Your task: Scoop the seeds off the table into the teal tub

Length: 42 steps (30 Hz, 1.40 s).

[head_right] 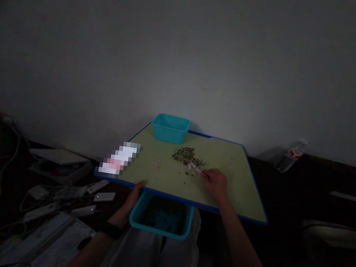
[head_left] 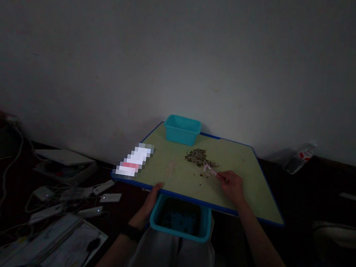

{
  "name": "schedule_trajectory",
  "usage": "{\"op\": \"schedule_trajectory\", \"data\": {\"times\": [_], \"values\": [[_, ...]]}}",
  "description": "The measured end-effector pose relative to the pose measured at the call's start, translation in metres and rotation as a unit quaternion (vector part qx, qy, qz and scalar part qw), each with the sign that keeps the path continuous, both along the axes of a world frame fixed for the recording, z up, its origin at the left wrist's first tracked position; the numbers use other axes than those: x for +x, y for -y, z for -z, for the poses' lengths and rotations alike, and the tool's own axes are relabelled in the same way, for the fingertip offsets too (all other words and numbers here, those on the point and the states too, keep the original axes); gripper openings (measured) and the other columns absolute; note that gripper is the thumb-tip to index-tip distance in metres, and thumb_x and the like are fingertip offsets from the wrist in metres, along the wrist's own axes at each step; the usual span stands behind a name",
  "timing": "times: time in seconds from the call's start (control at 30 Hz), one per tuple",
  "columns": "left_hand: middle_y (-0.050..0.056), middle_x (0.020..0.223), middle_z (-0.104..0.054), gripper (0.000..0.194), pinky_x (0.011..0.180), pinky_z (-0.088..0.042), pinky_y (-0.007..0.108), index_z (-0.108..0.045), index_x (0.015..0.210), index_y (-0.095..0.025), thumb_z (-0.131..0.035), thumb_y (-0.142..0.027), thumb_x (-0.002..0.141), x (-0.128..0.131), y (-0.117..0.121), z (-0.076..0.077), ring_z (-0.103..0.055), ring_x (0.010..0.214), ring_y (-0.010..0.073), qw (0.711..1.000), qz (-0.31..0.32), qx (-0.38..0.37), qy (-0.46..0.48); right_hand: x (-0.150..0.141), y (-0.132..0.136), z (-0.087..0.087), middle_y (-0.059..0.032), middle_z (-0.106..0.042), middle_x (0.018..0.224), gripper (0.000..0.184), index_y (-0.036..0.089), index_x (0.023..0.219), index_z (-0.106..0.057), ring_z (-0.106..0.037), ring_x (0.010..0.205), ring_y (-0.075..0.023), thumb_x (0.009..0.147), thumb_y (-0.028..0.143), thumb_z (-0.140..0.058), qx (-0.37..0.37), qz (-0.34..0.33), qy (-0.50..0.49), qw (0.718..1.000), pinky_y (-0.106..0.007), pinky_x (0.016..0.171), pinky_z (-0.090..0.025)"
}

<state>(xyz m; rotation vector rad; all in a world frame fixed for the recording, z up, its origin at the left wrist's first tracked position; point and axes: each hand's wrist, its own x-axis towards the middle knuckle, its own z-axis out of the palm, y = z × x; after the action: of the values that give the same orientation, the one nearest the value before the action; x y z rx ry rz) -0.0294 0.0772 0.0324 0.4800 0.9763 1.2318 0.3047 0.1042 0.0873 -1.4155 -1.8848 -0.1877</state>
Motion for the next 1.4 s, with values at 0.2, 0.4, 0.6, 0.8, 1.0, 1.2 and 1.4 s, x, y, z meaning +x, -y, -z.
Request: {"op": "schedule_trajectory", "data": {"times": [0.2, 0.4, 0.6, 0.8, 1.0, 1.2, 1.4], "values": [[0.007, 0.12, -0.078, 0.035, 0.116, -0.043, 0.041, -0.071, 0.114, -0.017, -0.063, -0.043, 0.091, -0.003, -0.004, 0.011, -0.069, 0.117, 0.0258, 1.0, 0.017, 0.013, 0.004, -0.002, 0.003, -0.002, -0.0065, -0.079, 0.085, 0.02, 0.024, 0.088, -0.082, -0.072, 0.078, -0.0208, 0.092, 0.028, -0.062, 0.003, 0.0, -0.016, 1.0, -0.031, 0.074, -0.055], [0.008, 0.116, -0.079, 0.034, 0.111, -0.048, 0.043, -0.07, 0.115, -0.017, -0.061, -0.04, 0.092, -0.001, -0.004, 0.01, -0.072, 0.112, 0.0262, 1.0, 0.013, 0.013, 0.013, -0.006, 0.007, -0.01, -0.0067, -0.079, 0.085, 0.021, 0.024, 0.087, -0.082, -0.071, 0.078, -0.0214, 0.092, 0.029, -0.061, -0.018, -0.012, -0.025, 0.999, -0.032, 0.075, -0.055], [0.009, 0.116, -0.079, 0.032, 0.11, -0.049, 0.043, -0.07, 0.115, -0.017, -0.06, -0.037, 0.093, 0.001, -0.001, 0.001, -0.073, 0.109, 0.0259, 1.0, -0.002, 0.012, -0.003, -0.006, 0.006, -0.008, -0.0065, -0.079, 0.087, 0.02, 0.025, 0.091, -0.082, -0.072, 0.08, -0.0217, 0.091, 0.031, -0.063, -0.039, -0.011, -0.018, 0.999, -0.033, 0.076, -0.056], [0.007, 0.111, -0.08, 0.031, 0.11, -0.048, 0.04, -0.071, 0.112, -0.017, -0.062, -0.039, 0.092, 0.0, 0.002, -0.004, -0.072, 0.11, 0.0254, 1.0, -0.009, 0.011, -0.017, -0.005, 0.001, -0.005, -0.0071, -0.08, 0.094, 0.021, 0.025, 0.097, -0.082, -0.073, 0.086, -0.0228, 0.094, 0.03, -0.061, -0.041, -0.01, 0.012, 0.999, -0.034, 0.08, -0.056], [0.008, 0.108, -0.081, 0.028, 0.108, -0.05, 0.04, -0.072, 0.108, -0.017, -0.06, -0.037, 0.093, 0.001, 0.001, -0.005, -0.073, 0.107, 0.0253, 1.0, -0.014, -0.004, -0.022, -0.004, -0.002, -0.003, -0.0065, -0.08, 0.1, 0.022, 0.026, 0.101, -0.081, -0.073, 0.091, -0.0232, 0.096, 0.028, -0.06, -0.046, 0.006, 0.017, 0.999, -0.036, 0.085, -0.057], [0.009, 0.107, -0.081, 0.031, 0.107, -0.051, 0.04, -0.071, 0.112, -0.016, -0.059, -0.039, 0.094, 0.002, 0.005, -0.011, -0.075, 0.104, 0.0256, 1.0, 0.004, -0.008, -0.015, -0.005, -0.001, -0.003, -0.0064, -0.08, 0.096, 0.021, 0.026, 0.1, -0.081, -0.074, 0.089, -0.0234, 0.094, 0.028, -0.061, -0.056, -0.006, 0.011, 0.998, -0.035, 0.082, -0.057], [0.01, 0.108, -0.081, 0.029, 0.107, -0.052, 0.04, -0.071, 0.11, -0.016, -0.058, -0.037, 0.094, 0.002, 0.006, -0.016, -0.074, 0.107, 0.026, 1.0, 0.005, -0.007, -0.014, -0.005, 0.006, -0.006, -0.0059, -0.08, 0.094, 0.023, 0.026, 0.098, -0.082, -0.074, 0.083, -0.0226, 0.093, 0.028, -0.06, -0.079, -0.012, -0.011, 0.997, -0.034, 0.077, -0.057]]}}
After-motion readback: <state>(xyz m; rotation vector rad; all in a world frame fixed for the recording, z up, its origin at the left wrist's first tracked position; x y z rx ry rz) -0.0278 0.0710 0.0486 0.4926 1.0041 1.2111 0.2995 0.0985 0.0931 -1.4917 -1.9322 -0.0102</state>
